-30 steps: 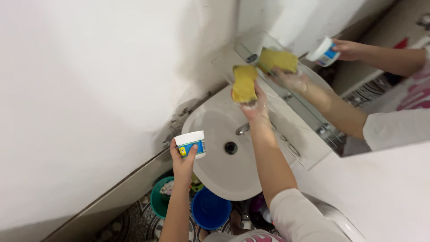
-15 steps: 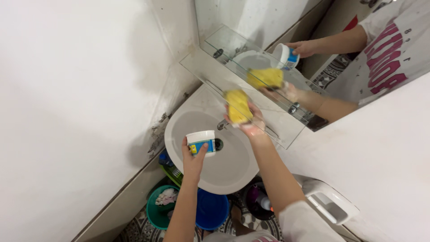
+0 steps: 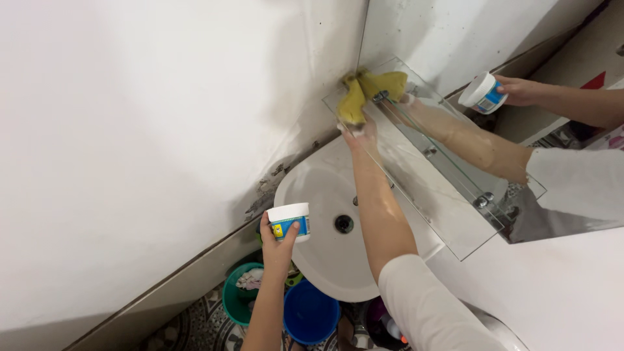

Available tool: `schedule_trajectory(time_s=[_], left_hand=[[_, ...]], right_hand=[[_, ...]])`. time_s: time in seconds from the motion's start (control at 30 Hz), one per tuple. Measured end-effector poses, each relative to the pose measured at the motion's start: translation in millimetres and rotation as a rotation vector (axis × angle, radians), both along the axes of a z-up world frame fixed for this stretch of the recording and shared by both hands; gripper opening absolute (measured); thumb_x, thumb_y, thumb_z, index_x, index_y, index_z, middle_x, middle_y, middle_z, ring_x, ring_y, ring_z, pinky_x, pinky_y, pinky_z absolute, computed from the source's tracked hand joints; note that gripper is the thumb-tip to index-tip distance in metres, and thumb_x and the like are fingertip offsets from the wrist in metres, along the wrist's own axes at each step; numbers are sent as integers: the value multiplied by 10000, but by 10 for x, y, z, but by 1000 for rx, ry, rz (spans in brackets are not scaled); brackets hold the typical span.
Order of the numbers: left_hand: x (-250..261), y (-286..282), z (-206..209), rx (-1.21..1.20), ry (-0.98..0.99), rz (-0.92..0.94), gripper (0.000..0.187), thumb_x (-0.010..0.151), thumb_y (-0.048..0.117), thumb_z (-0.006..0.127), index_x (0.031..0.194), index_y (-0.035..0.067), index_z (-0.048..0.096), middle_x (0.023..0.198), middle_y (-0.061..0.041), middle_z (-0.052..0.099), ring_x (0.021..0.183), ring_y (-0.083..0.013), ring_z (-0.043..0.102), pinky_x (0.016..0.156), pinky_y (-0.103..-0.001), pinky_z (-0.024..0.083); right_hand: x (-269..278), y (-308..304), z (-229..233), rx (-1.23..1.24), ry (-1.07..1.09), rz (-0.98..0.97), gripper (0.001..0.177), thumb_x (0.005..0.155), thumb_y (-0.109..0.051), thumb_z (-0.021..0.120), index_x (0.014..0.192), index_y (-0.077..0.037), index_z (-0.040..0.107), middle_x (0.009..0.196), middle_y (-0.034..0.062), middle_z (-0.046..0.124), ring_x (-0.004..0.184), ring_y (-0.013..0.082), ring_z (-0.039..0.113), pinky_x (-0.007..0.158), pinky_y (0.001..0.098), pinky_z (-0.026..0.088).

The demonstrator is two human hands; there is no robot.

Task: The person cleans a bathroom sink using a sponge and a small cup. They repeatedly rinse the sponge under the tap, scrub the sink basin and faucet, and wipe the surrounding counter area. The person also briefly handles a small potted plant and a container of cleaning supplies.

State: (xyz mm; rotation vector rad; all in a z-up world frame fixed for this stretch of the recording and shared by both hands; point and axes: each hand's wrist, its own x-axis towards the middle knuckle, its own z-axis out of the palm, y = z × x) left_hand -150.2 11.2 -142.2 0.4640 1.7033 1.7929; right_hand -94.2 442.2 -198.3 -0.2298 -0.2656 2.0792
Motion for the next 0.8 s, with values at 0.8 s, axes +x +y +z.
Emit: schedule_trajectory(time_s=[0.8], left_hand=[[947,570,224,-12,-64,-484,990,836,255,791,1583,-16,200,1367,-177,547,1190,-221,599,956,-321,529]], right_hand=[[2682,-2279,324,32,185,-215,347,999,-103,525,1280,80,613,1235,192,676,1000,322,624,800,425,512]])
